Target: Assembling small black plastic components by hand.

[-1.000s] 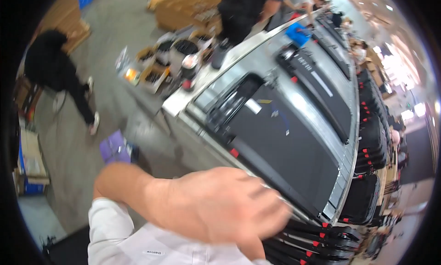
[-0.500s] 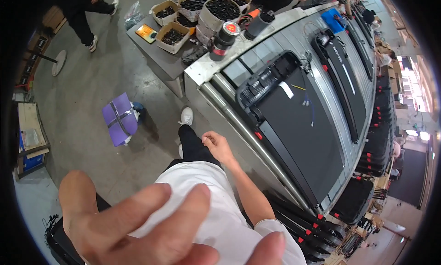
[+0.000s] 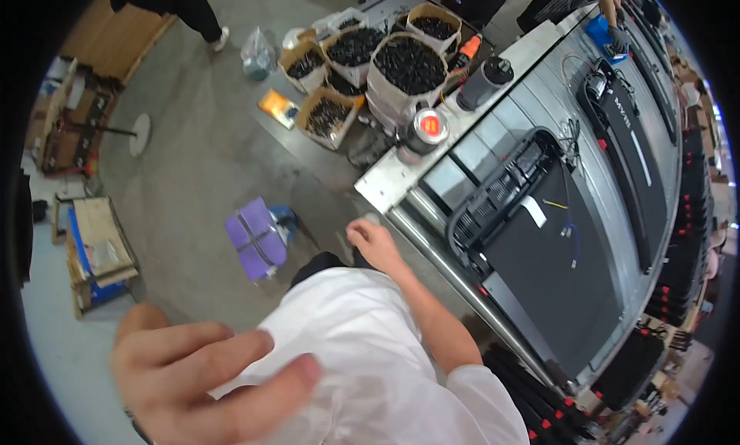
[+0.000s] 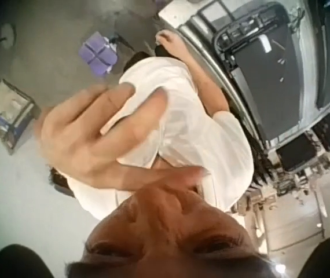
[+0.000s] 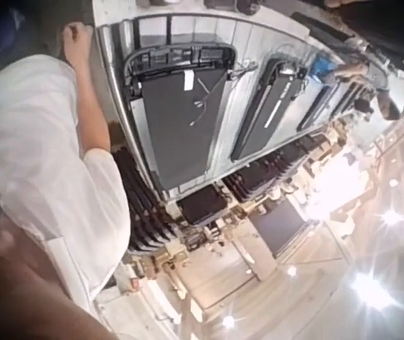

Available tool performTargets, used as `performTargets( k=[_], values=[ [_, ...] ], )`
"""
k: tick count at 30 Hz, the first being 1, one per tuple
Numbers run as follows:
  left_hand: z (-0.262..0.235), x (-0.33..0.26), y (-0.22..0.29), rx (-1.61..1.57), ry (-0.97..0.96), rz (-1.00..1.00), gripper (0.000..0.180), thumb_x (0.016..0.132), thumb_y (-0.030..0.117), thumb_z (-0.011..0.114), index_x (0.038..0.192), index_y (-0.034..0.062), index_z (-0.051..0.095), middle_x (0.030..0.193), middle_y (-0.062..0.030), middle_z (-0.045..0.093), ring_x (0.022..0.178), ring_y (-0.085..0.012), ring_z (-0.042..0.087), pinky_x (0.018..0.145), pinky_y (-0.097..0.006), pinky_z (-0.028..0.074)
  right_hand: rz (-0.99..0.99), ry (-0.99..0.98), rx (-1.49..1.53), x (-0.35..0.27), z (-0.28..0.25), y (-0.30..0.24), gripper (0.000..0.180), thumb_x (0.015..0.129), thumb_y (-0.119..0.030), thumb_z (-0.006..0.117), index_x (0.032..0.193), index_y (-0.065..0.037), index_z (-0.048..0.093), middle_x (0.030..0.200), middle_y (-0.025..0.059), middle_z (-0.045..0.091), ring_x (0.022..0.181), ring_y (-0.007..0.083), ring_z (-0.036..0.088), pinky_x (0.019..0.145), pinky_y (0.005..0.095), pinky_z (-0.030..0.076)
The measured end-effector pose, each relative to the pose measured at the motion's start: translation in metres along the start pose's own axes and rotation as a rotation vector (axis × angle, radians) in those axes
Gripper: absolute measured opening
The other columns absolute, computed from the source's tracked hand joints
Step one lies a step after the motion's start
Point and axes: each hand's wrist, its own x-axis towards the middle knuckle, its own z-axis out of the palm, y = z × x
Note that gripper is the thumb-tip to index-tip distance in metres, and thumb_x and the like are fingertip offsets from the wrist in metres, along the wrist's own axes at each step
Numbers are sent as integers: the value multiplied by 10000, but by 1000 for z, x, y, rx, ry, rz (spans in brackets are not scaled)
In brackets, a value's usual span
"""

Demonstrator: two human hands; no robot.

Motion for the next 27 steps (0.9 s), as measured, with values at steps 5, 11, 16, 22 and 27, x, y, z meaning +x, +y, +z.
performTargets(
  k=[5, 11, 16, 22, 27],
  values=[
    [72, 14, -93, -409, -617, 171, 415, 823, 135, 673, 1233, 124, 610, 1013, -64, 668, 803, -219, 668, 611, -339, 536, 81, 85, 73, 22, -7, 5, 147, 934, -138, 614, 1001, -11, 648, 808, 49, 674, 730, 112, 629, 675, 274, 505],
    [183, 19, -199, -411, -685, -154, 310, 829, 89, 643, 1134, 32, 629, 1034, -158, 681, 926, -365, 651, 795, -449, 533, 121, 139, 132, 50, -4, 2, 122, 962, -88, 588, 1046, -4, 617, 883, 22, 650, 797, 99, 617, 720, 245, 503],
    [256, 48, -332, -349, -678, -250, 318, 823, 45, 593, 1134, 9, 645, 978, -192, 685, 919, -377, 653, 799, -435, 524, 209, 354, 232, 65, 2, -15, 147, 941, -121, 620, 1021, 0, 644, 849, 41, 664, 774, 108, 623, 718, 266, 509],
    [351, 112, -480, -404, -537, -175, 344, 818, 57, 608, 1154, -1, 648, 1066, -214, 666, 965, -381, 646, 863, -431, 511, 268, 626, 212, 123, 43, -41, 129, 941, -103, 616, 1022, -4, 635, 839, 27, 645, 772, 100, 606, 718, 255, 497],
    [413, 159, -532, -374, -679, -76, 397, 793, 51, 654, 1189, 28, 641, 1179, -192, 618, 1117, -367, 588, 958, -440, 473, 308, 738, 252, 170, 102, -78, 142, 941, -118, 634, 1031, -9, 636, 841, 30, 657, 772, 90, 615, 702, 248, 507]
  ],
)
